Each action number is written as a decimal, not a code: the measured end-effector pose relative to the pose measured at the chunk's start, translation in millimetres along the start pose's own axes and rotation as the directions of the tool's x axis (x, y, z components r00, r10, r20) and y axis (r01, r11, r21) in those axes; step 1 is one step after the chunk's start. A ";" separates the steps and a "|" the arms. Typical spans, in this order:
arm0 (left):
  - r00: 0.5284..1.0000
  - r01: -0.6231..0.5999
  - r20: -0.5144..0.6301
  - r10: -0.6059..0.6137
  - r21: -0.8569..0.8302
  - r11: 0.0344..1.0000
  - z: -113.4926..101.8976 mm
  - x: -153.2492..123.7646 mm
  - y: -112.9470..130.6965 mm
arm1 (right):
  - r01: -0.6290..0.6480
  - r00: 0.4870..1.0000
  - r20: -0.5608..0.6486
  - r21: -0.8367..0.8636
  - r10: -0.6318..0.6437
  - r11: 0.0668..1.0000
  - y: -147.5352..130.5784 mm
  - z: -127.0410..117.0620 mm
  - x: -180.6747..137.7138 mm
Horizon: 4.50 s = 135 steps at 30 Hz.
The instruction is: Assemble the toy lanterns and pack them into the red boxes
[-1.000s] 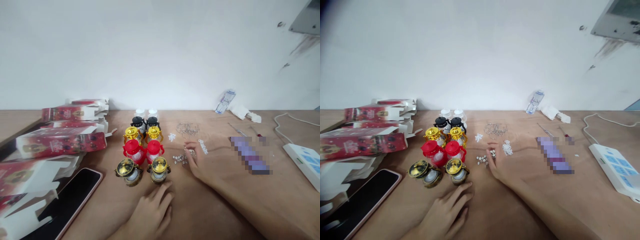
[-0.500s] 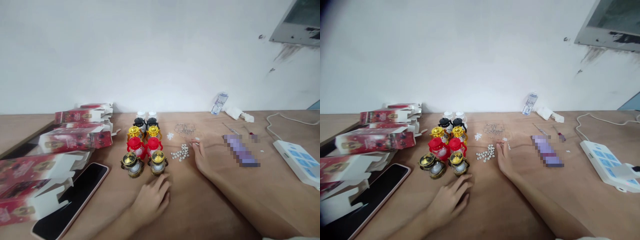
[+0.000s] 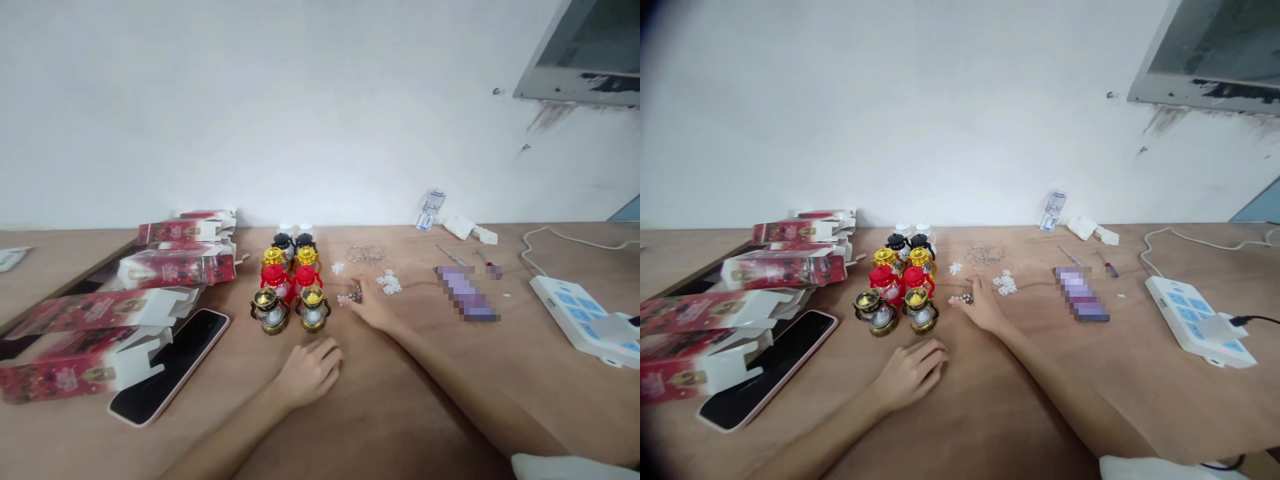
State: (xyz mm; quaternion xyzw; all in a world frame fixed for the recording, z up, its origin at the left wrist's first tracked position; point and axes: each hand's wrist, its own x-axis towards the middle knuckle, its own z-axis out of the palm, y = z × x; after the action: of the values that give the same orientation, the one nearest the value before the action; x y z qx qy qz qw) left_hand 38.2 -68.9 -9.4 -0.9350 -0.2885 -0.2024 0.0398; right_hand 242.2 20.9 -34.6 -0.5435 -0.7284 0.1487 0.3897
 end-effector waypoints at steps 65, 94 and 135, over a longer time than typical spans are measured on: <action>0.926 0.179 -0.261 -0.275 -0.336 0.925 -5.9 -7.1 -10.1 | 0.536 0.840 -0.322 0.354 -0.438 0.767 -74.3 -13.6 -77.3; 0.957 0.201 -0.166 -0.238 -0.210 0.957 -15.3 -2.7 -8.7 | 0.578 0.765 -0.246 -0.141 -0.594 0.803 -84.5 -23.8 -77.0; 0.957 0.187 -0.148 -0.249 -0.338 0.922 -19.1 -2.2 -12.2 | 0.151 0.947 -0.180 -0.487 -0.267 0.860 -28.3 -27.1 -45.1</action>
State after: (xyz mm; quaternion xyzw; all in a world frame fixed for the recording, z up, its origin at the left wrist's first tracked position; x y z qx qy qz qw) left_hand 23.0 -63.5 6.7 -0.8676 -0.3493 -0.3369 -0.1084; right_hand 247.6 -36.0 -17.1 -0.5523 -0.7448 -0.1418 0.3465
